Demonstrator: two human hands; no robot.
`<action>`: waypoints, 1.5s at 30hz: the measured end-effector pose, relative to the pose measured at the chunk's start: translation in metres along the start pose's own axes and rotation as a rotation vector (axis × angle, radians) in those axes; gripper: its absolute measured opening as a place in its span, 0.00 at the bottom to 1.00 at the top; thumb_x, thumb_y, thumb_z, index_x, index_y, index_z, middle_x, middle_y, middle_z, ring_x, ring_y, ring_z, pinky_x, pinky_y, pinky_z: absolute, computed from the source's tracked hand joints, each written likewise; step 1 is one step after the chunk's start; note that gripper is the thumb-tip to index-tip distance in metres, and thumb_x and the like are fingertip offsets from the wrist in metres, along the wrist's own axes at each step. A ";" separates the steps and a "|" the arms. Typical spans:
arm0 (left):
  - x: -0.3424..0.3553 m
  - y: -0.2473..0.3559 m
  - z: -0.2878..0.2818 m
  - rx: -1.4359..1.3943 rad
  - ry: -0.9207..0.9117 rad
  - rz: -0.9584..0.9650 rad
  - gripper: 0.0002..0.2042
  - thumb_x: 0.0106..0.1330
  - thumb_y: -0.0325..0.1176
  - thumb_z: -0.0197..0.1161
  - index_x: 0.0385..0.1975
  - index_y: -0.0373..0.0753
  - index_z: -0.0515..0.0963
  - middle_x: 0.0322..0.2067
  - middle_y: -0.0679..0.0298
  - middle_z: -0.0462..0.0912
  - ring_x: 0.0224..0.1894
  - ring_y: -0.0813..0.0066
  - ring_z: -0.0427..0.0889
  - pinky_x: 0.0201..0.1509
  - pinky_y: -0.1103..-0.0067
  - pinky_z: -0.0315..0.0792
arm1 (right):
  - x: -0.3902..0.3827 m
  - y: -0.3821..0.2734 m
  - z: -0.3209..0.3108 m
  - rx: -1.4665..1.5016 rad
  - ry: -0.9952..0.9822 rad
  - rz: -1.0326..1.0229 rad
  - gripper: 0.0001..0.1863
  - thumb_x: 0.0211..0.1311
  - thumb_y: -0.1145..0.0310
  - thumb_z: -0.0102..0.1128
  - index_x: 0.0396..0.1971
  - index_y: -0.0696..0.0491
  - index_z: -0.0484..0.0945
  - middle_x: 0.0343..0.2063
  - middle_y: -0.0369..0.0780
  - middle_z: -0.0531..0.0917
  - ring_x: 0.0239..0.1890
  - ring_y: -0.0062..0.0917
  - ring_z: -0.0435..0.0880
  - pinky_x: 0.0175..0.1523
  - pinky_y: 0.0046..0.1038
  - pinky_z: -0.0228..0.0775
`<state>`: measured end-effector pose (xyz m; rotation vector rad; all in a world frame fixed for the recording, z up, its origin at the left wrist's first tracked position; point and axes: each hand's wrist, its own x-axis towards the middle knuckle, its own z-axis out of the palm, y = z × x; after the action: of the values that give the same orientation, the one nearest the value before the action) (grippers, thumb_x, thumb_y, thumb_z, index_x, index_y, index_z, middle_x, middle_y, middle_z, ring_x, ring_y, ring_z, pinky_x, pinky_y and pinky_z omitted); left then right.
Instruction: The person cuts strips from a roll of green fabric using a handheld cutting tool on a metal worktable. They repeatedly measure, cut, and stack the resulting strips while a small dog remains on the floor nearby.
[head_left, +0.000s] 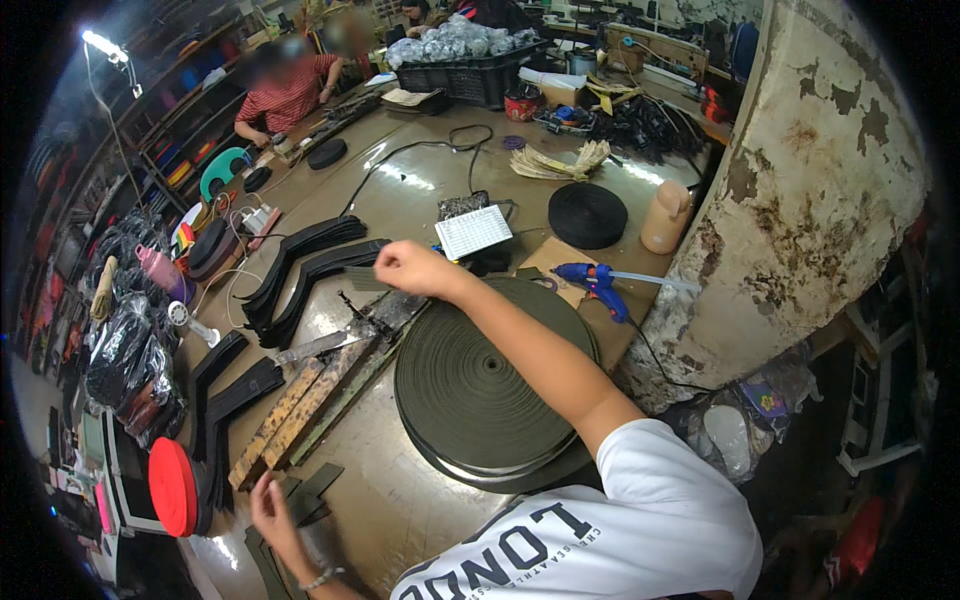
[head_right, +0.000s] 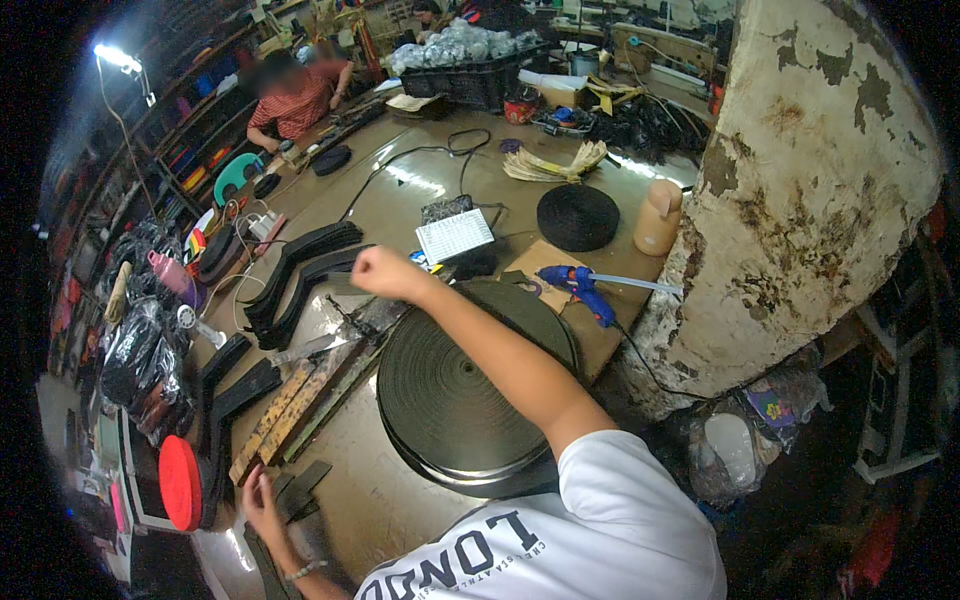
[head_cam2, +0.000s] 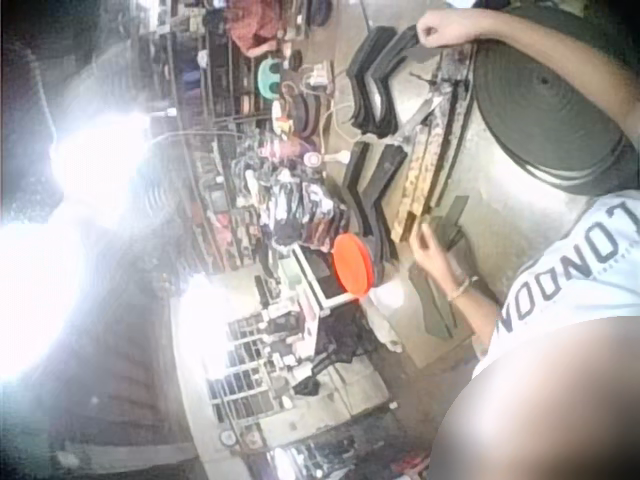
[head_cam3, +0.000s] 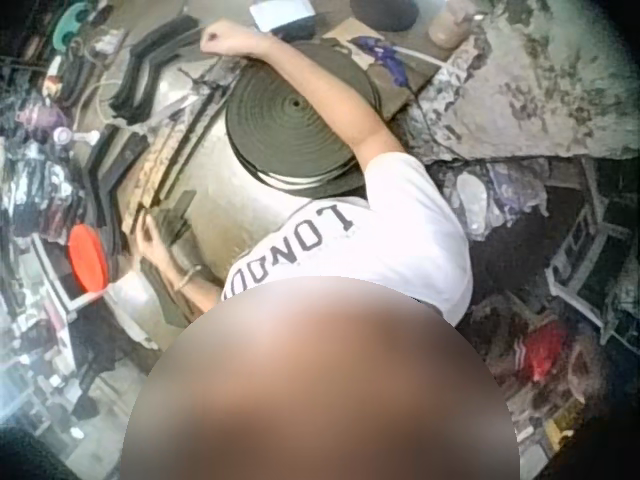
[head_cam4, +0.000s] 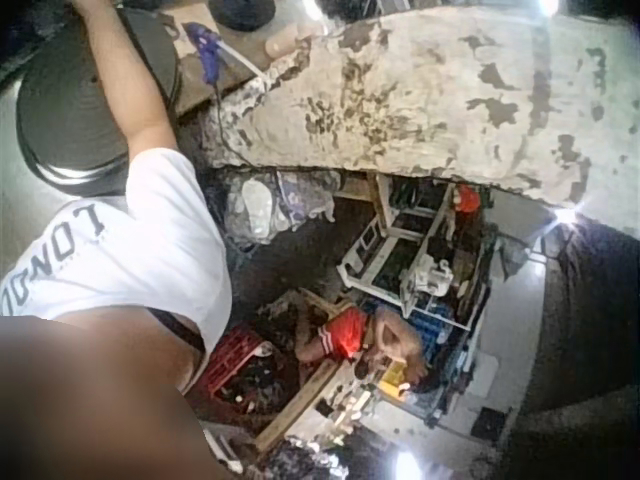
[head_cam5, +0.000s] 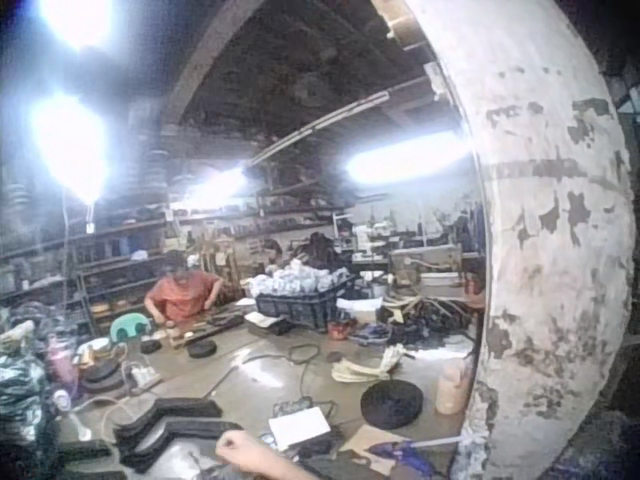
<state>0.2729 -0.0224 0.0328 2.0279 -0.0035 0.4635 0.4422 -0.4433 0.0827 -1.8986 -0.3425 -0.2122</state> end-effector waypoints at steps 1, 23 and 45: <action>-0.001 0.021 0.027 -0.129 -0.096 -0.070 0.13 0.68 0.32 0.56 0.48 0.32 0.75 0.42 0.62 0.80 0.44 0.76 0.77 0.48 0.81 0.71 | -0.008 -0.019 0.003 0.048 0.009 -0.090 0.12 0.57 0.65 0.58 0.29 0.60 0.78 0.21 0.34 0.79 0.24 0.16 0.75 0.31 0.21 0.69; -0.048 0.046 0.156 -0.171 -0.488 -0.081 0.16 0.71 0.35 0.44 0.41 0.29 0.78 0.32 0.57 0.81 0.36 0.69 0.78 0.44 0.74 0.70 | -0.095 -0.007 0.018 -0.294 -0.474 -0.017 0.14 0.60 0.59 0.56 0.29 0.57 0.77 0.26 0.45 0.82 0.31 0.39 0.82 0.35 0.38 0.72; -0.035 0.061 0.177 0.674 -0.443 0.016 0.18 0.68 0.39 0.47 0.51 0.37 0.72 0.52 0.48 0.68 0.60 0.50 0.58 0.66 0.54 0.44 | -0.142 -0.043 -0.023 -0.368 -0.171 0.351 0.12 0.60 0.66 0.53 0.38 0.59 0.75 0.49 0.49 0.72 0.51 0.44 0.71 0.58 0.40 0.63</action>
<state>0.2853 -0.2095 0.0000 2.7588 -0.1524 -0.0004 0.2946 -0.4700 0.0849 -2.3105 -0.0804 0.1325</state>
